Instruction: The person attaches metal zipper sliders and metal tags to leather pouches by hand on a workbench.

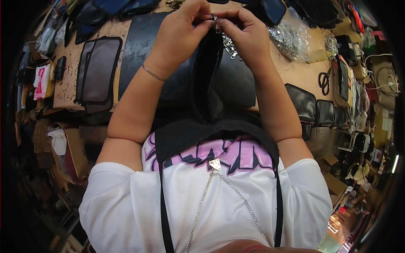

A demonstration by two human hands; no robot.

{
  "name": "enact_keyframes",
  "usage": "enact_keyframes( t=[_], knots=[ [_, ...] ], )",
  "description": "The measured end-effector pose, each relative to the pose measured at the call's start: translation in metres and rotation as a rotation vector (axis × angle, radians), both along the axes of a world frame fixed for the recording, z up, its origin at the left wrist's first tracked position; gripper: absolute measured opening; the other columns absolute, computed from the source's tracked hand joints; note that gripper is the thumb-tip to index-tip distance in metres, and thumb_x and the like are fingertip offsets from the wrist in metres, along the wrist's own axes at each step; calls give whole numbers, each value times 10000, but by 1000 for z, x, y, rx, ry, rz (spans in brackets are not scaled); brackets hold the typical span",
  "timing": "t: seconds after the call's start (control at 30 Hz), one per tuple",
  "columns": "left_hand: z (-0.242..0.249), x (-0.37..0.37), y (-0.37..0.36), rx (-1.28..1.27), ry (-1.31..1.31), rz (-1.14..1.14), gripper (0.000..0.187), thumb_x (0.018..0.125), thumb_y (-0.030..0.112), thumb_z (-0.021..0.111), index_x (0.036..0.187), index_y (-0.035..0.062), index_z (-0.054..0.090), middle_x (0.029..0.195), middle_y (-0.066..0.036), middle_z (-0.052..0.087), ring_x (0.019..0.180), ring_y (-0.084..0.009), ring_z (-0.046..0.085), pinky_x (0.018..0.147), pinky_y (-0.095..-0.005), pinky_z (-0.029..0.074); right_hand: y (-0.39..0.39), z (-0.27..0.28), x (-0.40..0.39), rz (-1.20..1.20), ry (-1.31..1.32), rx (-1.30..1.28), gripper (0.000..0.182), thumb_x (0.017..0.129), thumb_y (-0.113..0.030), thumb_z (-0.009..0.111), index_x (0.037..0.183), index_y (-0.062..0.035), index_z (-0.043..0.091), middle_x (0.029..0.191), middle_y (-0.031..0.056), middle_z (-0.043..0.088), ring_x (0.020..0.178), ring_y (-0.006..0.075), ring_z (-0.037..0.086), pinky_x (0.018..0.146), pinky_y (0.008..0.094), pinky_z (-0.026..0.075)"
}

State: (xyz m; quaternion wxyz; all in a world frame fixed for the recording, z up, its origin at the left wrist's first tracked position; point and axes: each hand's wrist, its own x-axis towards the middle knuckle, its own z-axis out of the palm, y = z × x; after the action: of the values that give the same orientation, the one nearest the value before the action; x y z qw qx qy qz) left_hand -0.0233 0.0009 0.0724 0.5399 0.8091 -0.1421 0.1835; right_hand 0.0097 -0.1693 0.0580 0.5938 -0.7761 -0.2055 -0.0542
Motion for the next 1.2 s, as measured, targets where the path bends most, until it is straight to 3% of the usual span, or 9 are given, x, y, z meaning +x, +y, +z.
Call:
enact_keyframes(
  t=[0.1,0.2,0.27,0.4,0.53,0.63,0.83,1.0,1.2],
  knots=[
    [-18,10,-2,-454,98,-140,153,884,-57,637,877,26,507,743,-51,548,720,-111,551,648,-262,481,-2,0,0,17,-6,3,156,909,-64,680,1053,-17,719,933,20,717,844,59,646,760,206,515],
    [-38,21,11,-443,92,-285,259,919,3,671,1178,4,658,1073,-45,698,990,-101,653,884,-221,508,-4,-9,9,74,46,126,179,935,-118,669,1086,-27,701,938,15,708,846,69,646,775,216,514],
    [-41,20,15,-421,119,-254,239,921,16,672,1160,7,672,1055,-45,706,980,-100,655,882,-223,506,-8,-15,20,138,195,302,203,960,-167,653,1110,-34,682,951,10,698,854,78,646,783,227,515],
    [-39,16,15,-474,161,-230,208,926,38,674,1131,10,693,1030,-47,717,970,-99,656,886,-225,504,-11,-7,26,246,678,99,216,978,-248,635,1020,-40,678,890,8,675,793,72,618,781,235,514],
    [-43,16,19,-511,185,-254,215,924,38,678,1137,9,690,1041,-50,716,975,-101,655,893,-232,504,-3,-24,28,315,489,330,204,945,-235,672,1003,-39,674,865,2,665,773,73,606,734,225,497],
    [-43,14,22,-513,201,-250,216,923,41,681,1137,9,692,1039,-50,715,982,-102,653,899,-236,502,0,-24,25,250,303,223,156,937,-191,668,995,-46,656,859,9,664,759,74,602,718,229,494],
    [-40,14,24,-519,227,-258,226,926,52,679,1147,11,696,1043,-49,715,976,-105,652,907,-238,502,-2,-24,21,345,571,621,81,949,-143,633,993,-76,625,932,34,677,821,84,606,754,240,490],
    [-38,13,28,-495,254,-275,241,923,53,681,1161,15,697,1058,-53,717,967,-106,653,902,-244,510,-9,-25,23,533,595,634,103,952,-142,652,1032,-83,622,959,26,674,865,87,605,780,246,485],
    [-33,10,25,-512,228,-282,234,923,50,679,1154,18,704,1081,-60,721,967,-111,659,897,-246,514,-5,-15,15,448,565,569,211,886,-87,738,1068,-77,631,952,1,665,861,68,604,758,217,473]
  ],
)
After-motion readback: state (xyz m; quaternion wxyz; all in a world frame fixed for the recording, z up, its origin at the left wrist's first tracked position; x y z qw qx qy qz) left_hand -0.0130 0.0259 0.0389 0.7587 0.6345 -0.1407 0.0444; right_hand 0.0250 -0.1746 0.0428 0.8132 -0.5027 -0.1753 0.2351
